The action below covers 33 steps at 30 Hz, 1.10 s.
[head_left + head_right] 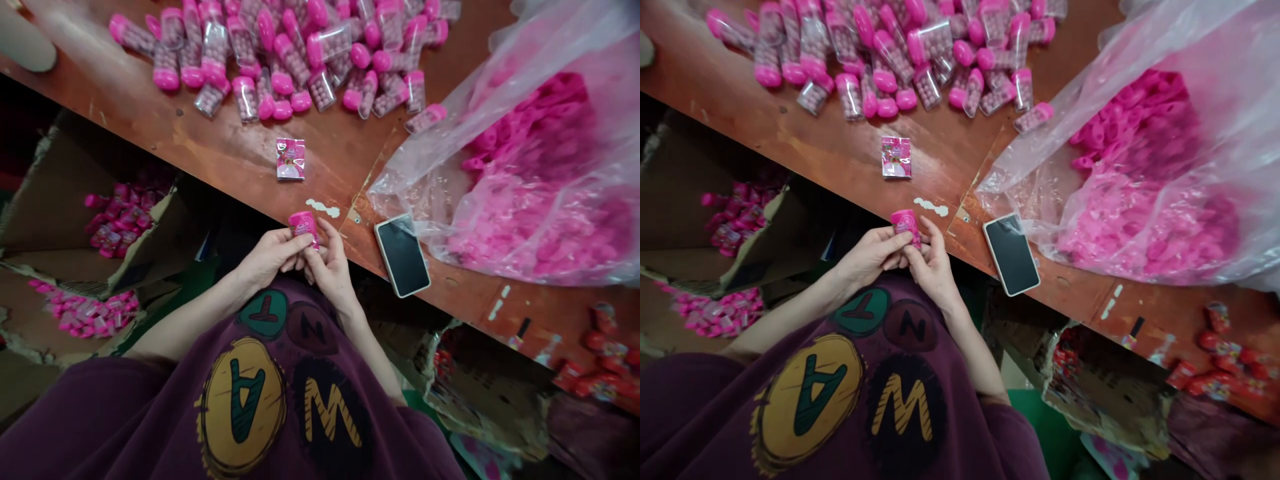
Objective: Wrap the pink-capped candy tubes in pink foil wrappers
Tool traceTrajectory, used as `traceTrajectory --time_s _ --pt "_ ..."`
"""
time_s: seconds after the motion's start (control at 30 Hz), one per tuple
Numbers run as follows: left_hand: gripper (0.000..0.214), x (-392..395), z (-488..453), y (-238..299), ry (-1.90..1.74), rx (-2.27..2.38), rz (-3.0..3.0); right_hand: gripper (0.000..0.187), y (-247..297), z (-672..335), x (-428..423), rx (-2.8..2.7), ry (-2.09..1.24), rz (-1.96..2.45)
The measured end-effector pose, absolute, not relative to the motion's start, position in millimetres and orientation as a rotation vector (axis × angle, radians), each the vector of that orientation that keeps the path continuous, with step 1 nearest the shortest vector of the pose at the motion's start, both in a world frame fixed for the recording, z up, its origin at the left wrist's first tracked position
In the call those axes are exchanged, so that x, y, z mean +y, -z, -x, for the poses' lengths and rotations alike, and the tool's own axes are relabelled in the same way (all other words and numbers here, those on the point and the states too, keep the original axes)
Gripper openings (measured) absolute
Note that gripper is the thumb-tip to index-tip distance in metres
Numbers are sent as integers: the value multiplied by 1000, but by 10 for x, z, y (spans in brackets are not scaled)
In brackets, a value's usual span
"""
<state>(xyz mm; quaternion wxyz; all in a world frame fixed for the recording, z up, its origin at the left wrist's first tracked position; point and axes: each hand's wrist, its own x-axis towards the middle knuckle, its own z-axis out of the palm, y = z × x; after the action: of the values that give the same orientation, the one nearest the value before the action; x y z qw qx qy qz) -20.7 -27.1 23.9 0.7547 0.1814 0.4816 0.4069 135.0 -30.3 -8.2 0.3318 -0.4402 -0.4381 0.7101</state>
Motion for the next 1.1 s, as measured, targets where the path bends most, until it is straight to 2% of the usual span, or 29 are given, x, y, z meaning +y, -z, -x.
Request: traceTrajectory --time_s 0.1,0.2,0.3,0.37,0.43,0.47,0.57,0.63,0.8,0.97,1.1 --pt "29 -376 692 -302 -1200 1241 -302 56 75 -1187 -21 -1554 -1560 1171" --pt "33 -546 1378 -231 -1534 1533 -17 38 44 -1044 376 -1884 -1080 1250" --pt "50 -660 1812 -100 -1510 1700 352 42 9 -898 725 -2240 -686 1346" --pt "42 -635 1786 -61 -1480 1668 349 47 17 -805 853 -2461 -499 1412" --pt "25 -522 1542 -90 -1470 1565 193 47 64 -735 900 -2581 -366 1456" --pt "21 -440 1379 -122 -1425 1487 100 47 98 -713 906 -2604 -319 1464" --pt "44 -149 926 -223 -1302 1348 -199 43 196 -700 917 -2595 -230 1452" --pt "48 36 745 -244 -1237 1299 -309 41 227 -720 943 -2569 -215 1433" --pt "47 293 608 -140 -1145 1209 -349 39 176 -774 990 -2488 -260 1451" --pt "43 295 563 -39 -1155 1249 -297 47 233 -756 931 -2590 -247 1426" --pt "41 288 564 -33 -1146 1284 -272 40 394 -762 927 -2503 -255 1390"
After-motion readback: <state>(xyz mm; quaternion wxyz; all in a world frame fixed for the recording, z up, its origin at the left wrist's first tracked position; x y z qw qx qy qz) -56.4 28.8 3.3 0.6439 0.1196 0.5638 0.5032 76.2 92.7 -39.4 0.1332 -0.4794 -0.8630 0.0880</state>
